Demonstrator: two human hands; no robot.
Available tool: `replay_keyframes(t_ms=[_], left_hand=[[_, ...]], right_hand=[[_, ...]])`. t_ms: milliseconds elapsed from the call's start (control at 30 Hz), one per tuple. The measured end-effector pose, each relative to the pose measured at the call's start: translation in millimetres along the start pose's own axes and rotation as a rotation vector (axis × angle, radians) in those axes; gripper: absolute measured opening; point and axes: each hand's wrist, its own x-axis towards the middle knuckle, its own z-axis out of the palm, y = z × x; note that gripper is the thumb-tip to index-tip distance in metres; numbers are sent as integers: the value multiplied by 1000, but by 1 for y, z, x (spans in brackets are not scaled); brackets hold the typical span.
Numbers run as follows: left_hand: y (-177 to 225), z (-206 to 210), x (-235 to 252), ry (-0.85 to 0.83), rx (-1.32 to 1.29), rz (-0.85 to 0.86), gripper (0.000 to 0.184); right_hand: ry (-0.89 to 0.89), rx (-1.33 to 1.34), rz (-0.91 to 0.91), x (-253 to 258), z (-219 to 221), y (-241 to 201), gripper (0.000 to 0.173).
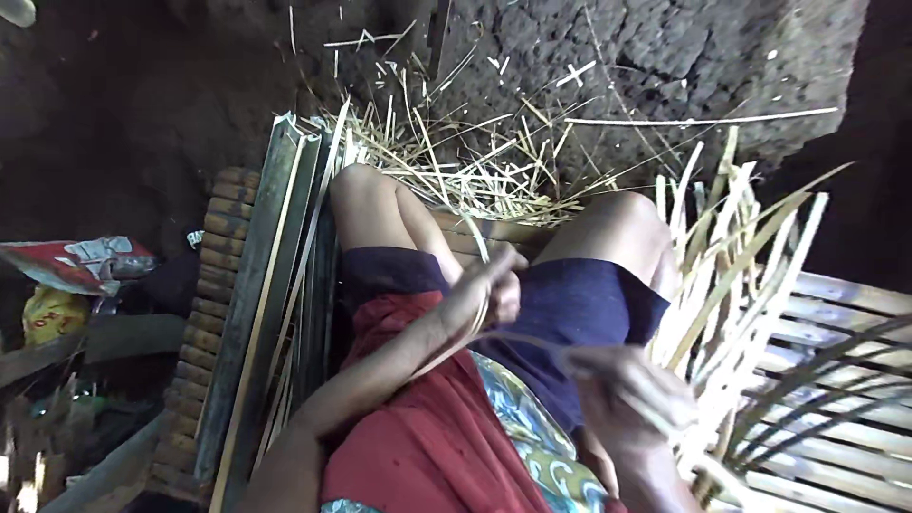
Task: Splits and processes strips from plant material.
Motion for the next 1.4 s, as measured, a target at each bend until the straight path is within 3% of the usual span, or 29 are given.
replay_keyframes(t_ms=[67, 167, 233, 467, 533, 600, 667, 867, 1000, 1100, 1167, 1233, 1300, 1333, 1367, 1400], left_hand=[[6, 16, -13, -137, 76, -77, 40], [17, 25, -9, -119, 138, 44, 44], [21, 23, 4, -88, 71, 123, 42], [31, -3, 42, 393, -280, 95, 35], [33, -5, 36, 288, -155, -3, 32], [33, -2, 18, 15, 29, -81, 33], [32, 1, 5, -76, 50, -43, 33], [62, -2, 50, 493, -63, 362, 44], [71, 8, 80, 536, 16, 553, 46], [82, -3, 105, 608, 211, 727, 48], [96, -32, 120, 697, 456, 720, 49], [114, -55, 114, 637, 996, 443, 48], [133, -50, 97, 486, 1536, -13, 69], [138, -40, 91, 470, 1762, -161, 78], [139, -28, 85, 496, 1932, -200, 79], [138, -15, 77, 505, 2020, -132, 76]], right_hand=[[40, 109, 61, 20, 7, 8, 38], [-94, 311, 22, 38, 32, -3, 35], [-99, 217, -52, 40, 47, -5, 37], [-161, 107, -252, 7, 19, -25, 27], [-113, 75, -169, 8, 17, -18, 29], [-27, 15, -107, 18, 22, -7, 33], [17, 31, -72, 26, 27, -2, 36], [8, 60, -90, 23, 32, -9, 31], [64, 83, -4, 23, 30, -5, 35], [89, 109, 12, 20, 23, -7, 37], [38, 151, 74, 18, 18, -12, 38], [-27, 217, 209, 20, 24, -5, 38], [-135, 258, 317, 27, 37, 9, 32], [-188, 263, 346, 31, 44, 16, 31], [-245, 267, 365, 36, 50, 19, 32], [-315, 264, 383, 40, 54, 20, 35]])
